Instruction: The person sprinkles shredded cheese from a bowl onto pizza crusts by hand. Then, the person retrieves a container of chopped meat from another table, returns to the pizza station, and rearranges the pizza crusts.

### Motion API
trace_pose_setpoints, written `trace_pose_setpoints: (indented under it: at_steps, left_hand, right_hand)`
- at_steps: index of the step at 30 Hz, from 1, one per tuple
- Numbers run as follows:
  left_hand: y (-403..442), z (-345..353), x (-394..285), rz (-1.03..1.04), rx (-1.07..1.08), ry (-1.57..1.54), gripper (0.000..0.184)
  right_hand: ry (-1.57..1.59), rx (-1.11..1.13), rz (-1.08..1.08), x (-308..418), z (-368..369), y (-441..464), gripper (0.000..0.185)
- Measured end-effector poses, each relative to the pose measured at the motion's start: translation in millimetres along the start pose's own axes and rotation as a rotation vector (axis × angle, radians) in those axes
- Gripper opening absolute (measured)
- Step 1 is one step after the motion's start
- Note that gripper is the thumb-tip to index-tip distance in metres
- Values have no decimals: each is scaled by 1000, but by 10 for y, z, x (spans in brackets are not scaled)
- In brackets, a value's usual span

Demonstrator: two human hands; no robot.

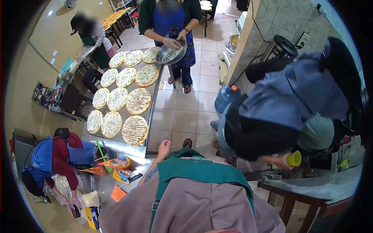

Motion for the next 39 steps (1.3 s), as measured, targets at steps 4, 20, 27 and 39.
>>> trace_pose_setpoints:
  at_steps: [4,20,27,39]
  left_hand:
    - [-4,103,-350,60,61,-59,36]
    - [1115,522,-2537,57,579,-433,57]
    - [1513,619,-2779,34,727,-221,66]
    - [2179,568,-2237,-228,746,-160,71]
  right_hand:
    - [22,-50,-5,-208,-283,126,39]
    - [103,-179,-6,66,-719,1260,39]
    - [27,-332,-119,741,-706,1383,38]
    - [144,-640,-107,1000,-1388,1325,26]
Point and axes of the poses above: each hand's wrist, its own y-axis towards the middle knuckle, its own z-axis out of the palm, x = y × z, the point moved 6 cm from there along y, towards the middle knuckle, and after that the axes turned 5 degrees about x, right-handed, at the moved point
